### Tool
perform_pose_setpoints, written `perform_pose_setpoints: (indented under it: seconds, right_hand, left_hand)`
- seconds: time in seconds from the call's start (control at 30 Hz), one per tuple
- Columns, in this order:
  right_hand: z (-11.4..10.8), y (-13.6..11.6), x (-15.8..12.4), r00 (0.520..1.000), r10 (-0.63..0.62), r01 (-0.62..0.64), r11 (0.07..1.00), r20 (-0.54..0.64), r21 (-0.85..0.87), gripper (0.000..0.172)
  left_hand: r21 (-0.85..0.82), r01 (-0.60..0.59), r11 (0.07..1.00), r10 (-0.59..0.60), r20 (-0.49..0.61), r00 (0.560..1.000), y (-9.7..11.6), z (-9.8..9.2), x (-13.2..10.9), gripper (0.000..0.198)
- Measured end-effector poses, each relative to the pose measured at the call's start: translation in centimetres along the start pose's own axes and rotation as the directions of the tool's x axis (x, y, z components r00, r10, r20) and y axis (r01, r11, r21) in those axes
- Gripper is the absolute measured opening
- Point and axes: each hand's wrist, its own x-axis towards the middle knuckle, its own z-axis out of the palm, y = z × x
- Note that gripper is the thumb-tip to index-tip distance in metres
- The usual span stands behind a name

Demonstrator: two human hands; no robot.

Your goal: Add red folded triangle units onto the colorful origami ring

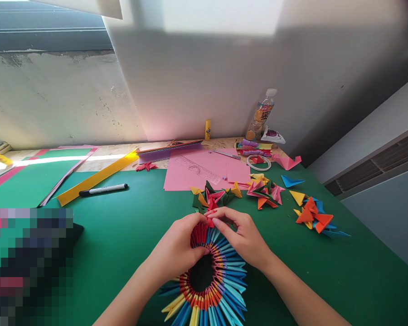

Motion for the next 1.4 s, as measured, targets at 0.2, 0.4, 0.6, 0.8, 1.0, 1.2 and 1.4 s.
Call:
perform_pose_setpoints:
  seconds: [0.2,0.4,0.6,0.8,1.0,1.2,1.4]
  right_hand:
    - [0.17,0.19,0.1,0.994,0.112,-0.113,0.982,0.015,0.149,0.017]
    - [0.06,0.13,0.26,0.984,0.169,-0.176,0.963,0.053,0.206,0.016]
    - [-0.03,0.53,0.15,0.983,0.185,-0.183,0.958,0.012,0.223,0.014]
    - [-0.03,0.19,0.32,0.981,0.195,-0.195,0.959,0.018,0.207,0.013]
    - [-0.23,0.02,0.41,0.98,0.191,-0.198,0.965,0.056,0.17,0.012]
    - [-0.24,0.29,0.35,0.978,0.2,-0.208,0.964,0.062,0.167,0.017]
    - [-0.41,0.42,0.41,0.975,0.188,-0.207,0.963,0.118,0.172,0.012]
  left_hand:
    - [0.036,0.022,0.999,-0.023,0.007,1.0,0.12,-0.03,0.0,0.035]
    - [0.054,0.018,0.998,-0.017,-0.001,1.0,-0.06,-0.01,-0.02,0.035]
    - [0.062,0.003,0.998,-0.003,-0.001,1.0,-0.23,0.1,0.01,0.035]
    - [0.063,0.002,0.998,-0.002,0.002,1.0,-0.2,0.08,0.02,0.035]
    - [0.055,0.001,0.998,-0.001,0.003,1.0,-0.17,0.04,0.0,0.035]
    - [0.05,0.0,0.999,0.0,0.002,1.0,-0.14,0.09,0.09,0.035]
    - [0.053,-0.001,0.999,0.001,0.007,1.0,-0.09,0.11,-0.02,0.034]
